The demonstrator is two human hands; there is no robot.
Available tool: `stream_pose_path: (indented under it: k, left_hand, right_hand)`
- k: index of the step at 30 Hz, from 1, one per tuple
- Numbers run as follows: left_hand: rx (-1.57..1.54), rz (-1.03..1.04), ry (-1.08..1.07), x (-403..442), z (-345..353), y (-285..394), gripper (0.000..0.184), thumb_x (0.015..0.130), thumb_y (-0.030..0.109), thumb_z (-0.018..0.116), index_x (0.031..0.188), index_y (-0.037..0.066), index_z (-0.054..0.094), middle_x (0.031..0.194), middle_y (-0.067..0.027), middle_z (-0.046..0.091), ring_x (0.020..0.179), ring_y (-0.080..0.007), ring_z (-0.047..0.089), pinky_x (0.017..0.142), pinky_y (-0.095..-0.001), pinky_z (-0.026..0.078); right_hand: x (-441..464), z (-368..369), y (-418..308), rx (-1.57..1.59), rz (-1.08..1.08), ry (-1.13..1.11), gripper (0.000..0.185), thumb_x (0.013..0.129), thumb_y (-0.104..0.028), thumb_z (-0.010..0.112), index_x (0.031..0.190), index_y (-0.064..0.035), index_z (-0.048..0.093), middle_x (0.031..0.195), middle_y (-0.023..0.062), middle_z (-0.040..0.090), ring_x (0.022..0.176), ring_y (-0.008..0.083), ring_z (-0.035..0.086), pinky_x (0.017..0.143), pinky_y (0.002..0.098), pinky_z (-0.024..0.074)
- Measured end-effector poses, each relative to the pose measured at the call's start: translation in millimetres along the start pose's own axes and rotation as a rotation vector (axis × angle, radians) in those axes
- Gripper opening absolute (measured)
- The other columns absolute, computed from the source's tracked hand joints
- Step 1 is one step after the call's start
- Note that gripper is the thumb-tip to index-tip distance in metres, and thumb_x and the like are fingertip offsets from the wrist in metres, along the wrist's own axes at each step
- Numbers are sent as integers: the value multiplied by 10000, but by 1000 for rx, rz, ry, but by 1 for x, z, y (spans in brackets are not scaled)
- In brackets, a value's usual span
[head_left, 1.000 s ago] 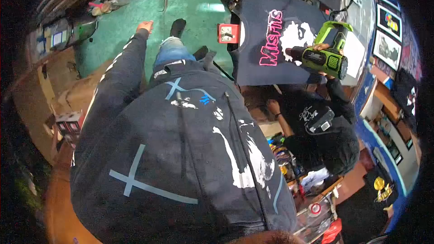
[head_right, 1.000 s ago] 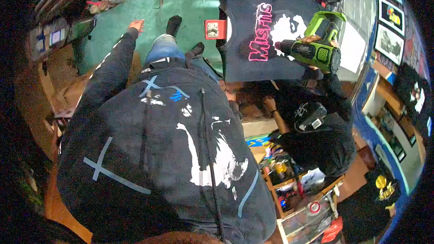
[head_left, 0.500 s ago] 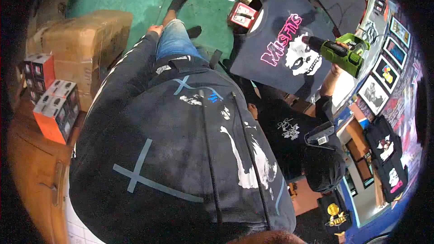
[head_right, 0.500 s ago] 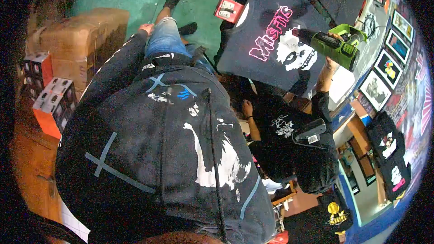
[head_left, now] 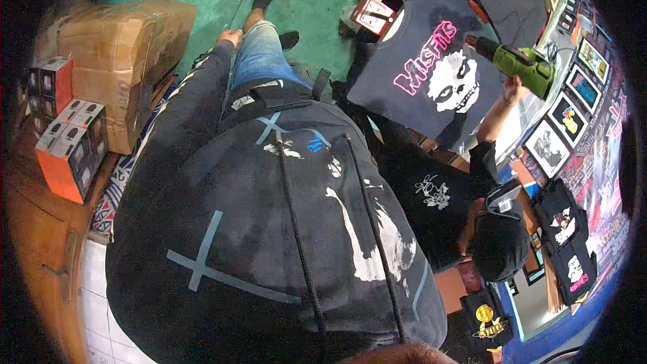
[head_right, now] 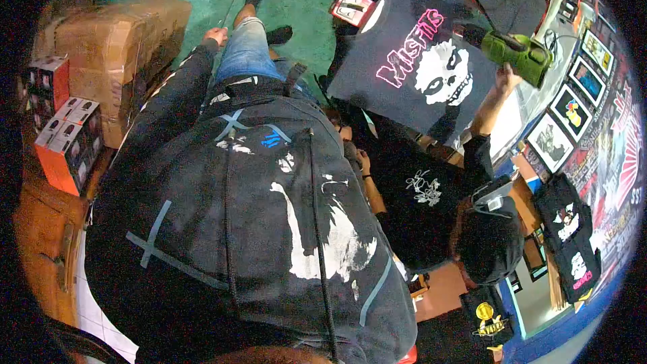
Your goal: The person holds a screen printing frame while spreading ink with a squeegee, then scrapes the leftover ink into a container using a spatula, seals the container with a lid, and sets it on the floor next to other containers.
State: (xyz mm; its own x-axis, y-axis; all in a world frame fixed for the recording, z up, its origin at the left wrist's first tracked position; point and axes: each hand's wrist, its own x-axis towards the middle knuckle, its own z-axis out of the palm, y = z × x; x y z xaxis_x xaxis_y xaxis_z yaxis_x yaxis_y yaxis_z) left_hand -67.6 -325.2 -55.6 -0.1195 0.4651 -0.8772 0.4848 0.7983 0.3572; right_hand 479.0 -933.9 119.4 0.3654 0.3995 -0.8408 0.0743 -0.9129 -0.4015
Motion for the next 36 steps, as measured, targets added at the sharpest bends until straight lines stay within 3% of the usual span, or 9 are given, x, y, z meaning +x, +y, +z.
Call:
stream_pose_path:
  k: [5,14,17,21,23,26,29,33,36]
  left_hand:
    - [48,22,-45,12,-14,17,457,921,500,639,1116,89,686,904,-25,720,682,-155,644,585,-334,524]
    - [75,65,-40,21,-19,16,428,906,490,674,1120,120,700,848,-15,723,578,-132,621,509,-314,495]
    - [63,40,-81,-2,-19,22,433,924,417,691,1144,44,670,1022,-75,705,871,-165,661,582,-304,507]
    - [242,119,-148,29,-43,-24,427,940,434,678,1066,26,684,872,-65,693,704,-144,632,555,-288,491]
    - [319,113,-123,8,-62,-21,409,950,417,668,1035,18,686,789,-45,678,555,-112,550,514,-282,457]
    - [439,248,-123,-8,-80,-24,430,940,434,659,942,4,682,773,-57,682,639,-148,604,620,-314,489]
    - [620,280,-74,-7,-87,-26,439,933,447,650,928,10,686,780,-79,694,708,-187,638,706,-344,502]
    - [795,339,-31,-7,-80,-9,411,926,440,652,938,31,695,779,-93,699,739,-219,651,735,-356,501]
    - [787,313,-51,-30,-55,30,395,931,416,648,939,23,690,764,-90,684,736,-210,643,732,-351,504]
  right_hand:
    - [0,-2,61,-342,-427,37,341,1063,-266,456,1041,0,669,892,92,672,728,243,637,700,360,522]
    - [44,123,-63,295,195,89,325,1037,-285,516,1147,-24,675,932,107,675,790,232,649,693,322,537]
    - [55,159,-98,382,299,122,333,1028,-291,536,1183,-32,676,945,112,676,811,228,653,691,309,542]
    - [35,187,-166,449,379,160,348,1019,-297,556,1218,-40,678,959,117,677,831,224,657,689,297,547]
    - [19,195,-195,-113,321,233,542,901,-445,622,1267,-47,650,1217,225,670,1149,416,613,971,501,491]
    - [34,246,-104,-261,139,221,679,931,-610,528,1283,-41,642,1153,259,687,1011,490,640,916,597,473]
    - [26,267,-100,-176,344,110,577,914,-598,556,1181,-110,711,1058,160,738,999,412,670,864,527,511]
    - [22,287,-106,26,258,60,467,947,-436,552,1185,-63,701,1157,186,706,1116,405,631,959,493,490]
    - [17,298,-111,405,274,169,467,952,-479,637,1103,-46,727,926,105,735,773,211,687,681,363,542]
